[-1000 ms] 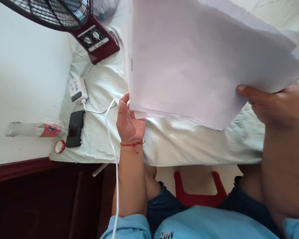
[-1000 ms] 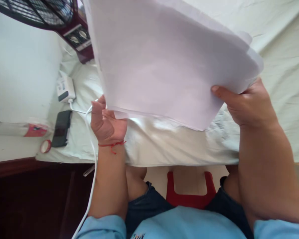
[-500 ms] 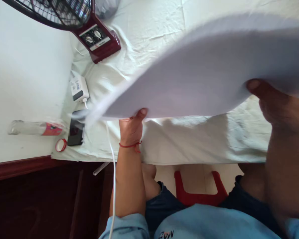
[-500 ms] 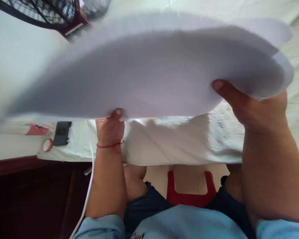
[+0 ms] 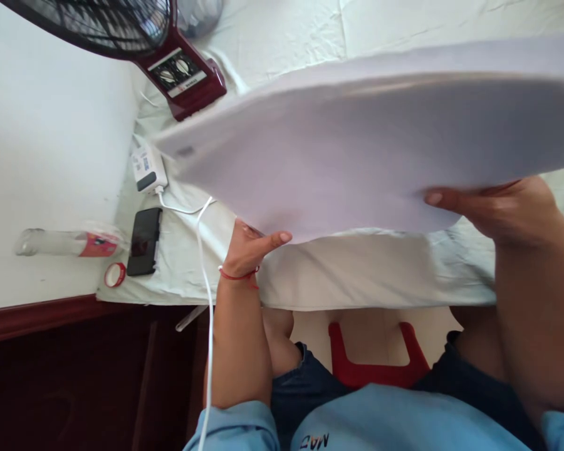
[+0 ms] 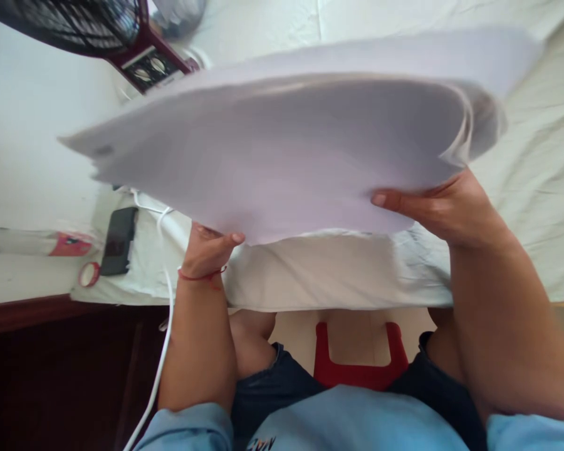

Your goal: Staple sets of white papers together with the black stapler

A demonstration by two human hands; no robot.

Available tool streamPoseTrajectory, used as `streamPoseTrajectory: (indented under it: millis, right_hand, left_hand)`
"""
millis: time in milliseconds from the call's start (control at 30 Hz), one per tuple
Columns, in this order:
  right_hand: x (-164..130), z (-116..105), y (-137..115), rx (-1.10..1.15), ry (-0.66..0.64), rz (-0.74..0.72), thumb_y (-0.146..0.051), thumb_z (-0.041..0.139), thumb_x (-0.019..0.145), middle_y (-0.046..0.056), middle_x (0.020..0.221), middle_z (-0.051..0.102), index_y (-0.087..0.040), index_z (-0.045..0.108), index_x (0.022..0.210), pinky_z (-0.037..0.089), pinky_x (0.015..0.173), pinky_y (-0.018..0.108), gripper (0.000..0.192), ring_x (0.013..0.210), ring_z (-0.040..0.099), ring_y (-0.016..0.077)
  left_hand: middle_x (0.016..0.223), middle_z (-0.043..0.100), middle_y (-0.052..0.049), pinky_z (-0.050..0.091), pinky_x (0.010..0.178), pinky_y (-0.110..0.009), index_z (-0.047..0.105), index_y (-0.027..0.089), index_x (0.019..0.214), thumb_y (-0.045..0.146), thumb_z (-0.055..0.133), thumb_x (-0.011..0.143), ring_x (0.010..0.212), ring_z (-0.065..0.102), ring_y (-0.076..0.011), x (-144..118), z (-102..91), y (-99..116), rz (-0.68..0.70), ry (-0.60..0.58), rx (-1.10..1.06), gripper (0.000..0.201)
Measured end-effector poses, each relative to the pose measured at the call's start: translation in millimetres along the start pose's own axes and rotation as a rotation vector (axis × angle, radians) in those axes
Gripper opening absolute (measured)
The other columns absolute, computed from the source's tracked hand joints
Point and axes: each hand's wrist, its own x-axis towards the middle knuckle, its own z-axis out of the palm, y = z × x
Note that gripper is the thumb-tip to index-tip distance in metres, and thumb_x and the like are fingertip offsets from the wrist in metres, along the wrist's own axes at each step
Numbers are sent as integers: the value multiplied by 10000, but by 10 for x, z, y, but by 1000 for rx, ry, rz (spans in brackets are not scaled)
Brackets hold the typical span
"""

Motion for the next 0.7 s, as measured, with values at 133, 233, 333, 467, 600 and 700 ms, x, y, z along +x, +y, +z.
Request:
streamPoseTrajectory:
  millis: [133,233,333,467,600,700]
  right_hand:
    - [20,21,-66,-16,-92,52,-285,1066,582,39,1145,814,-216,745,922,643,1121,543,473,1233,749,311]
    - [4,99,-114,27,-79,59,-243,1022,654,43,1202,813,-219,740,974,615,1161,529,428,1291,732,307]
    - [-34,144,-112,24,109,60,-268,1025,665,69,1208,800,-202,736,958,573,1200,565,416,1304,724,327]
    - [-34,122,-35,51,122,6,-295,1052,606,67,1164,780,-197,705,890,595,1165,556,459,1249,737,317]
    - [10,115,19,-57,125,96,-352,1075,546,48,1083,781,-203,726,915,644,1079,522,529,1192,742,307]
    - [26,116,29,-122,218,59,-365,1082,510,61,1097,780,-204,712,885,670,1012,496,551,1173,733,311]
  left_hand:
    - [1142,828,-100,618,1123,-527,782,207,1252,519,1016,668,1164,774,-354,-22,-2,19,-54,44,204,703]
    - [1125,820,-93,636,1089,-517,799,239,1214,544,1016,637,1165,766,-359,-39,37,-20,-68,42,175,689]
    - [1066,812,-72,658,1025,-466,812,257,1142,637,987,628,1105,767,-322,-24,51,-60,13,52,16,662]
    - [1002,806,-49,655,972,-406,821,253,1069,655,904,753,966,761,-252,58,75,-21,57,114,10,519]
    - [978,814,-68,629,1075,-434,792,206,1099,486,939,728,1081,771,-287,96,157,59,20,144,135,487]
    - [994,819,-86,640,1055,-462,801,196,1081,490,909,697,1097,769,-314,61,164,94,16,116,152,495]
